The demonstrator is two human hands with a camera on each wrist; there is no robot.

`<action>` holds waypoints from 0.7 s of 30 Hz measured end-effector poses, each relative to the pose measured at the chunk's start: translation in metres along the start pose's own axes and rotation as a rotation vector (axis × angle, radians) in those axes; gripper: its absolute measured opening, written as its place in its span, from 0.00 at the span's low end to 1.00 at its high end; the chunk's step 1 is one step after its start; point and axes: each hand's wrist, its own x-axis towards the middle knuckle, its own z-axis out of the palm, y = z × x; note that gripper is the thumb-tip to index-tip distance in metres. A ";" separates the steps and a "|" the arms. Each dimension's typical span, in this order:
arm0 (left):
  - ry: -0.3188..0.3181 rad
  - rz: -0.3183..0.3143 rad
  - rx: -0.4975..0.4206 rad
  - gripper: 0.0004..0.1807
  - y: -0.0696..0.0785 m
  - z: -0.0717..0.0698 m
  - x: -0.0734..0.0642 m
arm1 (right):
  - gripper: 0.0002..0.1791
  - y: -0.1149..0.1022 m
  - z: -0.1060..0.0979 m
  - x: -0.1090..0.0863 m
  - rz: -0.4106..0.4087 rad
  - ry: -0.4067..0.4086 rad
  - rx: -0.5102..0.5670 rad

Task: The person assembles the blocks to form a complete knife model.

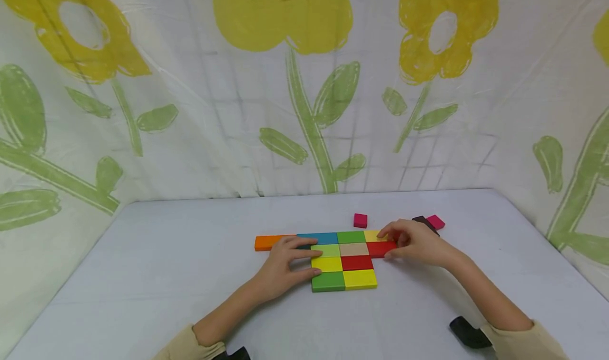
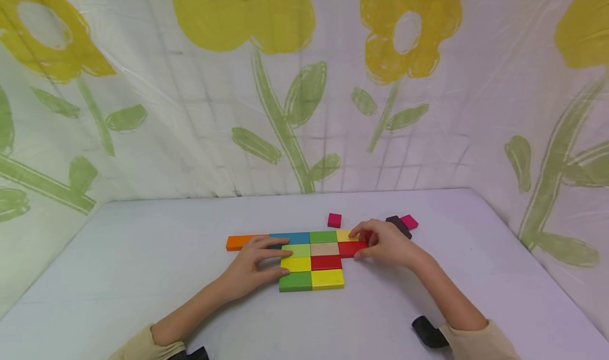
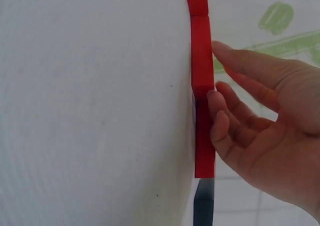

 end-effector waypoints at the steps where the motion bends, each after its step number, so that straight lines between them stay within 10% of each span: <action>1: 0.001 0.000 -0.001 0.20 0.000 0.000 0.000 | 0.21 0.000 -0.002 0.000 0.004 -0.008 0.012; 21: 0.015 0.006 -0.001 0.20 -0.002 0.002 -0.001 | 0.21 0.026 -0.042 -0.015 0.109 0.066 0.011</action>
